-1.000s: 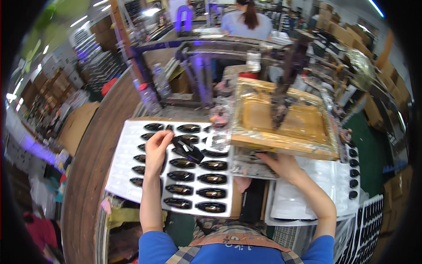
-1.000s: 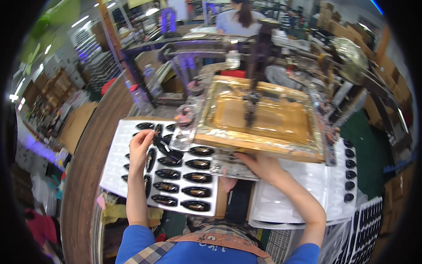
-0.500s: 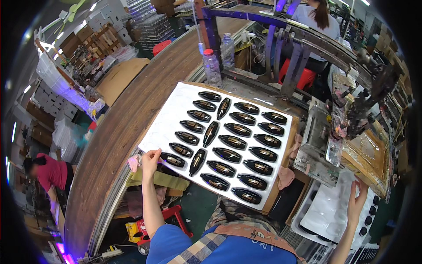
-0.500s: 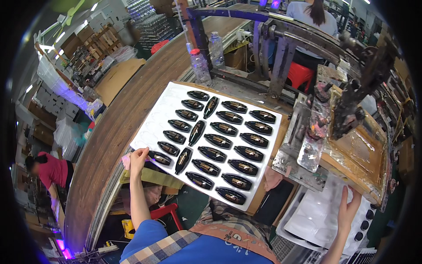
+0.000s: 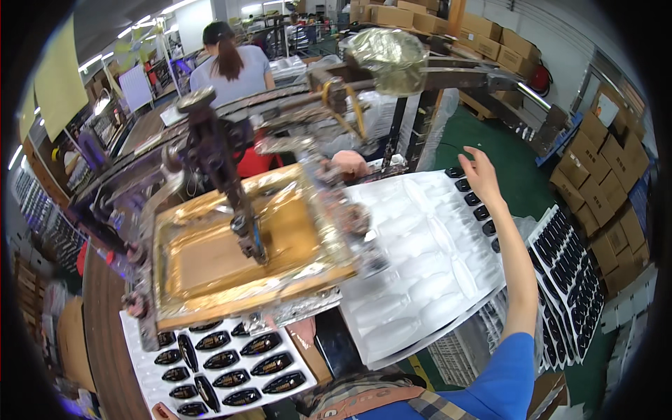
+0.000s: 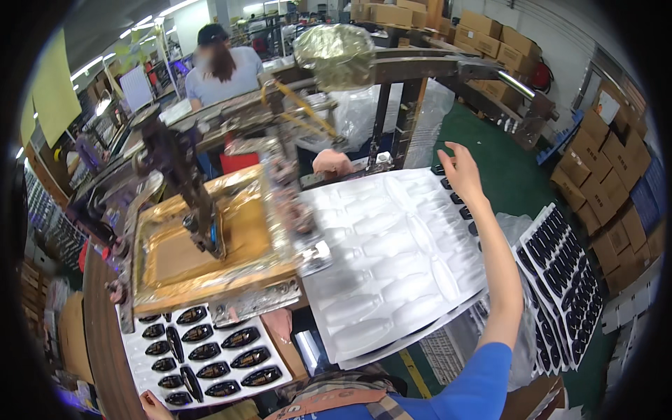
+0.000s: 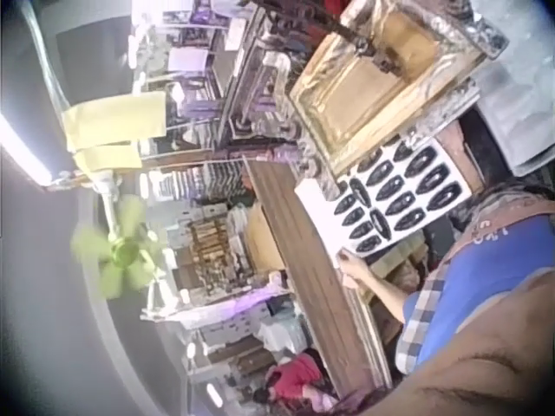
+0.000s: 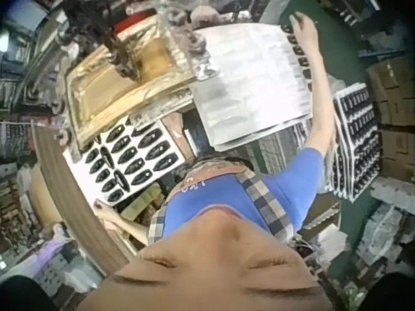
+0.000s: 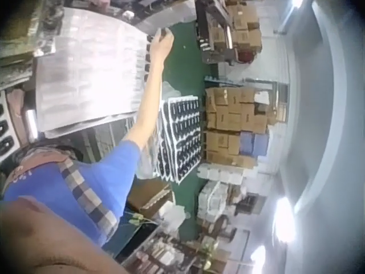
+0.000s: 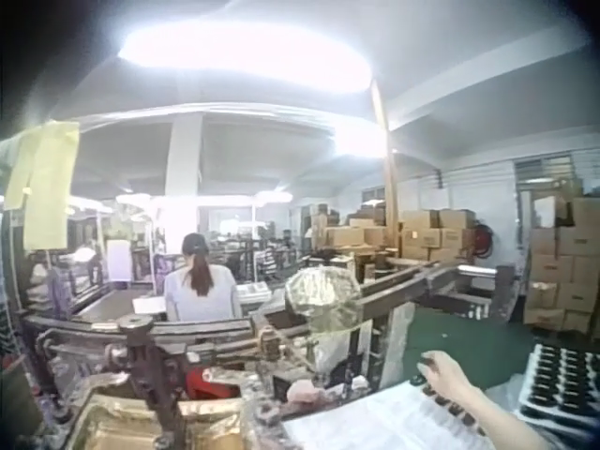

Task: Using a manual silk screen printing machine to apply a logo to plastic components.

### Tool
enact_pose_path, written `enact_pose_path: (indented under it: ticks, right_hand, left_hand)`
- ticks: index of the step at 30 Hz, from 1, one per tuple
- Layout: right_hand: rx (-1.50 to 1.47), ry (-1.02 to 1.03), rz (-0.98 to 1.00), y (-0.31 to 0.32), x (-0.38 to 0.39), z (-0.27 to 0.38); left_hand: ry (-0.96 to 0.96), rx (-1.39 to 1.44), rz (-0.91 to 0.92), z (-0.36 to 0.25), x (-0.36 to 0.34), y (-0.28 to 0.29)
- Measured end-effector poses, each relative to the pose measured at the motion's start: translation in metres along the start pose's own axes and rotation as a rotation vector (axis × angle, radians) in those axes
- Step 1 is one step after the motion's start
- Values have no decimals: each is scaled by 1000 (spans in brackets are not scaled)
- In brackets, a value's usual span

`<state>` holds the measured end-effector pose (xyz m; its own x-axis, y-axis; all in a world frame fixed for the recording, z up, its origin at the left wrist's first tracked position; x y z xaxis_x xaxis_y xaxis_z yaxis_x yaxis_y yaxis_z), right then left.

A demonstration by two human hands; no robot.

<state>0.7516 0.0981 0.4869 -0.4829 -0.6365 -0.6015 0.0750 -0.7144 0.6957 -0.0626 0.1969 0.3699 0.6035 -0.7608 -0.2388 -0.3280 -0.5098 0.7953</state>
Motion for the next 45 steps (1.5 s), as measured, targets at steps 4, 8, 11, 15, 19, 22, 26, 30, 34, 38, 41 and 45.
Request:
enact_pose_path:
  ticks: [4,8,11,15,19,22,26,30,34,38,41,45]
  right_hand:
    - [375,-76,145,-44,-12,-99]
    - [650,-254,421,-92,-18,-123]
    - [681,-168,477,-96,-17,-134]
    - [608,-68,461,-93,-22,-132]
    - [286,-6,8,-70,-17,-118]
    - [-320,62,143,-82,6,-39]
    - [-514,214,342,-66,67,107]
    - [-520,454,409,-65,95,196]
    - [-657,447,687,-96,101,248]
    - [-723,460,769,-119,109,295]
    - [-652,391,924,-142,117,307]
    - [-529,457,789,-134,121,311]
  left_hand:
    - [-241,71,25,-48,11,-14]
    - [-370,241,118,-75,10,-36]
    - [-477,325,229,-130,24,-47]
    - [-684,366,293,-203,52,-56]
    - [-764,525,517,-259,69,-104]
    - [-946,572,440,-315,72,-129]
    - [-800,785,706,-319,62,-141]
    - [-628,1009,982,-341,47,-165]
    - [-445,1215,1226,-318,30,-177]
    - [-245,1420,1422,-288,5,-173]
    - [-227,1212,1152,-261,-3,-108]
    - [-110,1094,894,-167,-88,-118]
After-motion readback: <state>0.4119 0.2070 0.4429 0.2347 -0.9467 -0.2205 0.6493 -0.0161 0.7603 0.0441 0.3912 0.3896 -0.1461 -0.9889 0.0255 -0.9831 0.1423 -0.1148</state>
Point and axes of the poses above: each hand's wrist, its own x-axis away from the middle knuckle, its own y-axis out of the back of the hand, z = x × y, the point moved 5 cm from there along -x, towards the middle knuckle, and after that the axes turned 11 degrees about y, right-handed, at the moved point
